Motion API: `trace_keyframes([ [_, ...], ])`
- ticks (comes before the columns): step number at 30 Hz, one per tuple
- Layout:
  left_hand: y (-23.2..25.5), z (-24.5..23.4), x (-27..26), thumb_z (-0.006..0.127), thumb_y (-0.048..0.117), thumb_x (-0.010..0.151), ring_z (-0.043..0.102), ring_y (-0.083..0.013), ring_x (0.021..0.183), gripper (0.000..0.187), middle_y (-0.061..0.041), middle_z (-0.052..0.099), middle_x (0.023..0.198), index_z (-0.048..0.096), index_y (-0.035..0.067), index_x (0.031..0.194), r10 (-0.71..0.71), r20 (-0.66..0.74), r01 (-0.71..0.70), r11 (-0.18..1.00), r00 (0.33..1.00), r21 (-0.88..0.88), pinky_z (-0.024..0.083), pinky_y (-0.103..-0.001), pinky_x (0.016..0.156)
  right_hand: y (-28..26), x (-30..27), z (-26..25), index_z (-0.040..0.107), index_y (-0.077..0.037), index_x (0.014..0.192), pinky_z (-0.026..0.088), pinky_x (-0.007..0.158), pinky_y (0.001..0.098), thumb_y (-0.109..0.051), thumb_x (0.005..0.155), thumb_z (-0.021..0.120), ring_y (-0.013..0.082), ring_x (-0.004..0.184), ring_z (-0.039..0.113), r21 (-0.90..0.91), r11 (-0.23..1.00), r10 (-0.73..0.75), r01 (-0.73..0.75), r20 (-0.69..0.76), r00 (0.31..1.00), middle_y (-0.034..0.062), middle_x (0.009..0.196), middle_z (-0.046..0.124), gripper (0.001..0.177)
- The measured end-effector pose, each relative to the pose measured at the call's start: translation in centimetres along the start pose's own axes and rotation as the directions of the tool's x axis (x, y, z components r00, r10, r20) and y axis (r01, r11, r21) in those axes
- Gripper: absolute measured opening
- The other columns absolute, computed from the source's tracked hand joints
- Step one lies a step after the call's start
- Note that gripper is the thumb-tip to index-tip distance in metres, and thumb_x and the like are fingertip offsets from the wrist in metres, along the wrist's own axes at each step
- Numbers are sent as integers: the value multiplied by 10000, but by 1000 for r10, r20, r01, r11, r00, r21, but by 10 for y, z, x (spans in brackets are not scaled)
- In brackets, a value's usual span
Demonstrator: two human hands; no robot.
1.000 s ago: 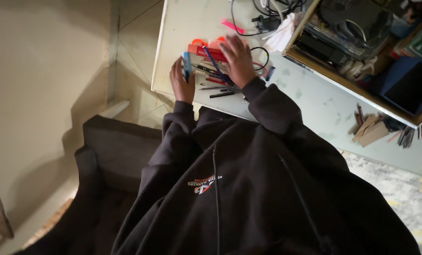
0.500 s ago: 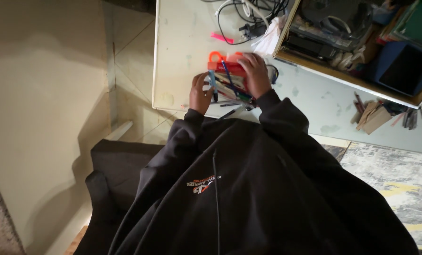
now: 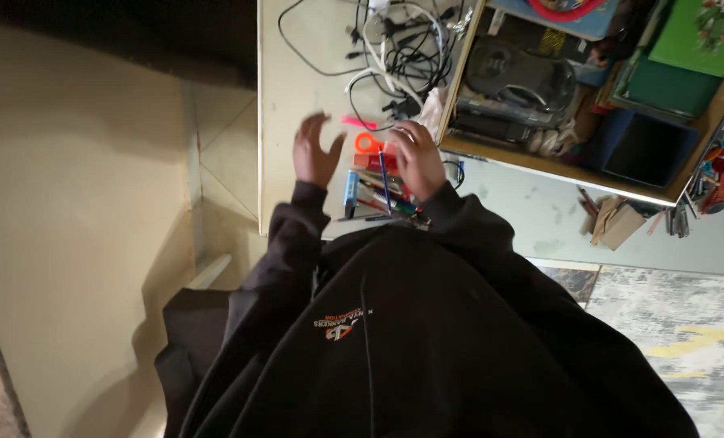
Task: The person organizes a cluttered desk by sorting and placing items into a wall-mounted cabinet. They handle a paint palette, a wallet, sunglasses, a pencil case, a tablet, headphones, pens, scissors, and tangled cables, arranging them into compartments and on the desk surface.
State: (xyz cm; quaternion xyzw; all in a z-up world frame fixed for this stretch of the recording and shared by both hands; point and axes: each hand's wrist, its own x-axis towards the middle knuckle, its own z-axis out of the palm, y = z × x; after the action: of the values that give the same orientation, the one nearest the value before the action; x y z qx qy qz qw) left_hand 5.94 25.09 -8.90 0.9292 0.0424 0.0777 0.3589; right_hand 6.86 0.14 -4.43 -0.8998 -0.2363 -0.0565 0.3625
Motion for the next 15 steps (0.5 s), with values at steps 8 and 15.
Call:
trace_keyframes([
  [8, -51, 74, 108, 1080, 375, 710, 340, -511, 1471, 1281, -306, 270, 1599, 197, 85, 1592, -227, 57, 234, 955, 972, -185, 344, -656, 1201, 9, 112, 2, 163, -138, 1667, 261, 1231, 649, -185, 839, 936, 474, 1564, 147, -287, 929, 316, -233, 291, 903, 280, 1681, 123, 1134],
  [15, -9, 84, 109, 839, 213, 901, 796, -217, 970, 975, -204, 487, 1535, 152, 198, 1592, -432, 64, 328, 572, 900, -751, 655, -365, 898, 66, 159, 43, 57, -235, 1678, 328, 1128, 754, -357, 717, 1000, 604, 1473, 268, -493, 820, 528, -291, 455, 717, 301, 1670, 24, 1351],
])
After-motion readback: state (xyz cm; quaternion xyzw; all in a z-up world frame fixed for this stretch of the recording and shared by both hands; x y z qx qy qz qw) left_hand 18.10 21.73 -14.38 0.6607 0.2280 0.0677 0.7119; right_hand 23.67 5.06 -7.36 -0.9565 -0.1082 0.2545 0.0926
